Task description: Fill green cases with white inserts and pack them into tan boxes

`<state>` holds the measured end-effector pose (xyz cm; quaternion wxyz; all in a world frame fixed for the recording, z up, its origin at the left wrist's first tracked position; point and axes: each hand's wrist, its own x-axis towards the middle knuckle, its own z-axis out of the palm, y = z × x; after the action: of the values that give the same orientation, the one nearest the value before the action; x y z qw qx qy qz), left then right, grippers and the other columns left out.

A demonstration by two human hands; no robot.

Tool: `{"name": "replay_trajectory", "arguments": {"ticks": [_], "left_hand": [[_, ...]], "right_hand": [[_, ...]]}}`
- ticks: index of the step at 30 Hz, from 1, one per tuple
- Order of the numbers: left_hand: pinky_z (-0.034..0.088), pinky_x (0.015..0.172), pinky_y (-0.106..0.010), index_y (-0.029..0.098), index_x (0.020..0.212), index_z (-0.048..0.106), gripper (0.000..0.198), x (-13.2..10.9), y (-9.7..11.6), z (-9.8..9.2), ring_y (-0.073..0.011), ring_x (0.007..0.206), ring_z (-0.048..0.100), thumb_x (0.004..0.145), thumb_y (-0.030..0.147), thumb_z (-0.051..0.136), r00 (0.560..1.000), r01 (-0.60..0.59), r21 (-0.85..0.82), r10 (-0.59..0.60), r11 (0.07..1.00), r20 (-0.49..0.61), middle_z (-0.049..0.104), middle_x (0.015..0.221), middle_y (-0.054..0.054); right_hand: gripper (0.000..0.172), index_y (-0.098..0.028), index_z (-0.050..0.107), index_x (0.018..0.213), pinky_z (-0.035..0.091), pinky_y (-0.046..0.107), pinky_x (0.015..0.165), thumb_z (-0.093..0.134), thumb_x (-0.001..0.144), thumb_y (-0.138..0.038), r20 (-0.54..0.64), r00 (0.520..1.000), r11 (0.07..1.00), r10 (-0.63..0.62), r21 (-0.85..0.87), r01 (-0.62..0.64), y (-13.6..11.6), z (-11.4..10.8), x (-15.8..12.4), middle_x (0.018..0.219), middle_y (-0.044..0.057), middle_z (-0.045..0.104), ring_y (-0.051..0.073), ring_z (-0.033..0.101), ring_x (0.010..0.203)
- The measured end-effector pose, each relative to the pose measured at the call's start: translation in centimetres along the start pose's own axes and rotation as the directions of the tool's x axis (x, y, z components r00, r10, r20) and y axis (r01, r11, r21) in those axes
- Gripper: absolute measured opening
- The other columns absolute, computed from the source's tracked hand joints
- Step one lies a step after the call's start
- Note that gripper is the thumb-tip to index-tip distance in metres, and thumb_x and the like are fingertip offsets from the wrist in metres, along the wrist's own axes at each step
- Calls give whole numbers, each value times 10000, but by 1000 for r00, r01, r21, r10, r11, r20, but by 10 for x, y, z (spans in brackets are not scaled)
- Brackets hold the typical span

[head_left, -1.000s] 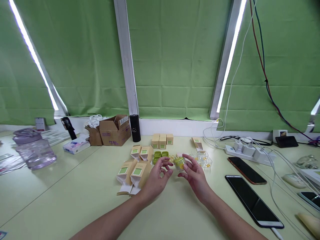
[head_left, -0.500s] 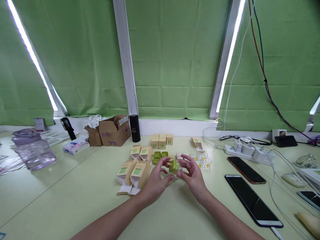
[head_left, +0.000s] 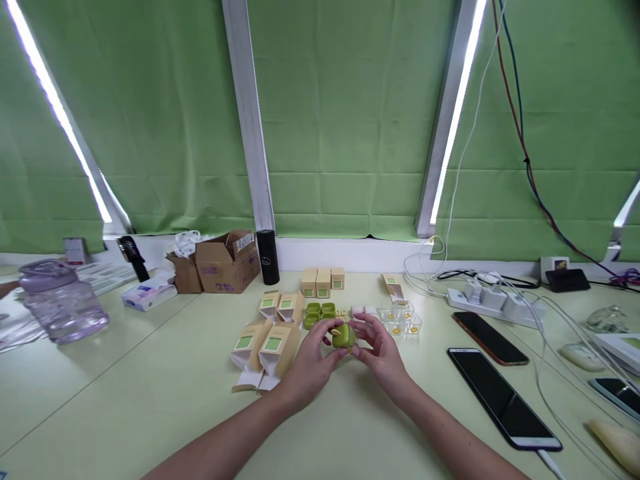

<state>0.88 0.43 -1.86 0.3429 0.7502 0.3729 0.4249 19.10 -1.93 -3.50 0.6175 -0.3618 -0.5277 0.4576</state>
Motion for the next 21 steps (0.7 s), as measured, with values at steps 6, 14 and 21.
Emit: {"name": "replay_trajectory", "arguments": {"ticks": [6, 14, 21], "left_hand": [[438, 1105, -439, 284, 1310, 613, 436, -1, -4, -1, -268, 1288, 538, 887, 201, 679, 998, -54, 127, 48, 990, 50, 597, 1365, -69], [465, 1057, -455, 244, 1232, 644, 378, -3, 1, -1, -290, 1199, 573, 864, 192, 713, 981, -166, 287, 127, 943, 148, 651, 1222, -86], [455, 1046, -470, 245, 1239, 641, 393, -3, 6, -2, -307, 1200, 555, 858, 211, 730, 971, -179, 368, 103, 912, 217, 655, 1229, -91]], "right_hand": [[303, -265, 639, 1175, 544, 426, 882, 665, 881, -332, -97, 973, 916, -210, -367, 161, -7, -12, 4, 1220, 97, 692, 281, 636, 1134], [303, -253, 712, 1158, 444, 445, 979, 484, 963, -296, -143, 964, 365, -225, -929, -52, -6, -68, 49, 1217, 70, 716, 287, 562, 1166], [336, -258, 751, 1109, 345, 469, 931, 445, 975, -297, -192, 980, 148, -61, -972, -181, -13, -107, 100, 1394, 60, 643, 353, 476, 1194]]}}
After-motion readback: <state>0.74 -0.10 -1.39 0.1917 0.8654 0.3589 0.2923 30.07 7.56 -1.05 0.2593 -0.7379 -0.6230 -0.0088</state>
